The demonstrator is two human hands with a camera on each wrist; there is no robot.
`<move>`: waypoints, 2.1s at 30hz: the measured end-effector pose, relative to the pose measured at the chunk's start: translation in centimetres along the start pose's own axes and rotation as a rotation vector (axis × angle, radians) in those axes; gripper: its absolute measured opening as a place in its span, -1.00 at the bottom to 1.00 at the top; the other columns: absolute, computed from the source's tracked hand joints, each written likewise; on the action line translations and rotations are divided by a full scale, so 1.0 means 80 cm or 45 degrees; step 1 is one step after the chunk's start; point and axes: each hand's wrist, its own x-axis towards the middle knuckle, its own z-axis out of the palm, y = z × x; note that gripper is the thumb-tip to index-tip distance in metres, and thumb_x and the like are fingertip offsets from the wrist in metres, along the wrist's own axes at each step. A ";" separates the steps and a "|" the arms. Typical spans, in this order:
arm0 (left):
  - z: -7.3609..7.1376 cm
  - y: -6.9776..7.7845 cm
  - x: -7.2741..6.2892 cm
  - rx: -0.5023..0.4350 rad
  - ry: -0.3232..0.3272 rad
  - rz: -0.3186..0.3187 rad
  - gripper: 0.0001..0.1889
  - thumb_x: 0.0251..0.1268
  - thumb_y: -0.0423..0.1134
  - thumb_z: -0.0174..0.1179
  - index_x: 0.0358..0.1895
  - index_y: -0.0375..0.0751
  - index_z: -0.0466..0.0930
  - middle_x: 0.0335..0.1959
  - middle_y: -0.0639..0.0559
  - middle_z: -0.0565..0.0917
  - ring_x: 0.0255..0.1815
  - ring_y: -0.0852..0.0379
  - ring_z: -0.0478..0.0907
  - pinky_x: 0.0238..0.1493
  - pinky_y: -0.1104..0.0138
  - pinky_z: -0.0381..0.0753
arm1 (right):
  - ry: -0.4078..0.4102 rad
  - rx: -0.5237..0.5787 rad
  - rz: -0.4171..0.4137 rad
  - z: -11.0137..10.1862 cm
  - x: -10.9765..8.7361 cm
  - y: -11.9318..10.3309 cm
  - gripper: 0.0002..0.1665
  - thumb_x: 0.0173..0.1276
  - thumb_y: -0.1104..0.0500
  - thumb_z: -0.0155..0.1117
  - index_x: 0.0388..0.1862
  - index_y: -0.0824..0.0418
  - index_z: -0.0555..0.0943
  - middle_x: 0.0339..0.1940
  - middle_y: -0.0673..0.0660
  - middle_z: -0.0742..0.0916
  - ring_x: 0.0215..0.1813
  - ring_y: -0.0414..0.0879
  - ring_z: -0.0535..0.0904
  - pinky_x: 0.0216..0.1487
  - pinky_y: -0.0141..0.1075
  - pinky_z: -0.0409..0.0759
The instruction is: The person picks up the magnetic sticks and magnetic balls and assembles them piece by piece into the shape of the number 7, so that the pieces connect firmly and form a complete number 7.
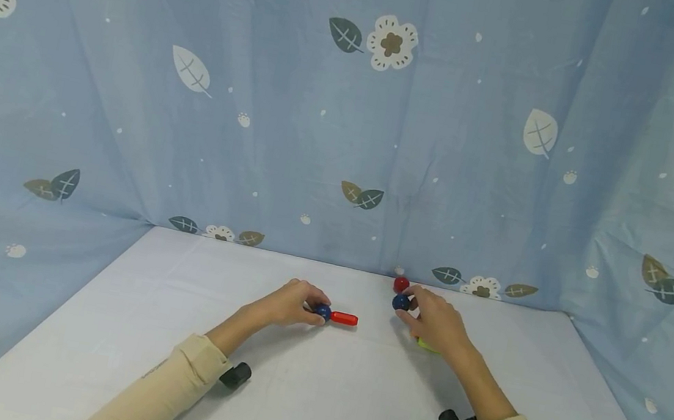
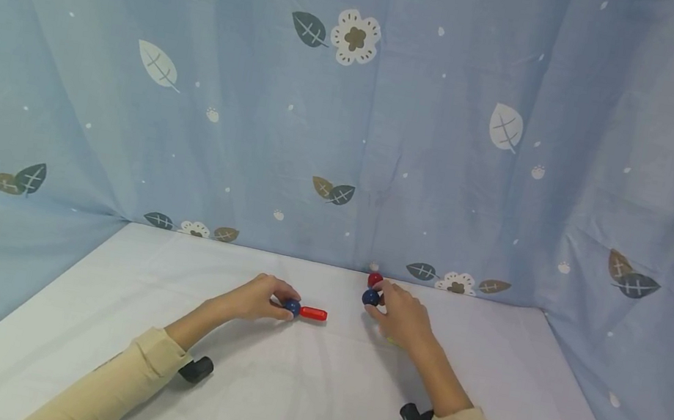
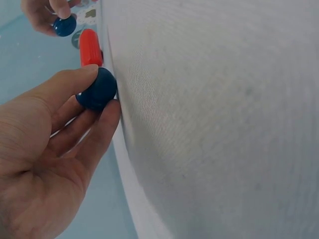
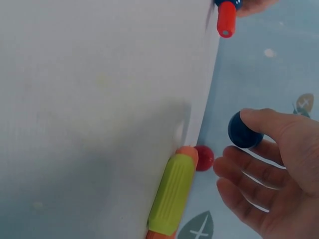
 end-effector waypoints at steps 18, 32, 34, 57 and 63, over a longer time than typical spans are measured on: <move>0.001 0.001 -0.001 -0.012 0.003 -0.006 -0.64 0.20 -0.26 0.38 0.07 -0.25 0.67 -0.11 -0.03 0.76 -0.12 0.17 0.68 -0.01 0.28 0.71 | 0.003 0.012 -0.032 0.002 -0.014 -0.009 -0.51 0.21 0.02 0.47 0.07 0.16 0.58 -0.28 0.08 0.75 -0.33 -0.14 0.61 -0.31 -0.32 0.64; 0.001 0.001 -0.001 -0.016 0.008 0.003 -0.65 0.21 -0.27 0.37 0.06 -0.26 0.67 -0.11 -0.03 0.76 -0.13 0.18 0.68 -0.04 0.32 0.71 | -0.047 0.033 -0.077 0.008 -0.021 -0.012 -0.54 0.20 0.02 0.48 0.03 0.14 0.58 -0.30 0.07 0.76 -0.40 -0.22 0.58 -0.36 -0.41 0.61; 0.000 0.001 -0.001 -0.018 0.008 0.007 -0.65 0.21 -0.27 0.37 0.06 -0.26 0.67 -0.11 -0.03 0.76 -0.13 0.18 0.68 -0.04 0.32 0.71 | -0.055 0.036 -0.087 0.009 -0.022 -0.014 -0.54 0.20 0.01 0.47 0.03 0.13 0.58 -0.30 0.06 0.75 -0.41 -0.24 0.57 -0.37 -0.44 0.59; 0.002 -0.001 -0.001 -0.009 0.016 0.025 -0.65 0.20 -0.28 0.37 0.06 -0.28 0.67 -0.10 -0.06 0.76 -0.13 0.17 0.68 -0.04 0.31 0.71 | -0.182 0.059 -0.068 0.014 -0.023 -0.034 -0.52 0.17 0.03 0.50 0.05 0.11 0.61 -0.32 0.00 0.75 -0.42 -0.26 0.53 -0.32 -0.39 0.59; 0.001 0.001 -0.001 0.003 0.017 0.025 -0.65 0.20 -0.28 0.37 0.06 -0.30 0.66 -0.10 -0.07 0.76 -0.12 0.16 0.69 -0.04 0.32 0.71 | -0.199 0.085 -0.075 0.015 -0.024 -0.036 -0.53 0.18 0.03 0.49 0.05 0.11 0.61 -0.32 -0.02 0.75 -0.41 -0.26 0.52 -0.32 -0.39 0.57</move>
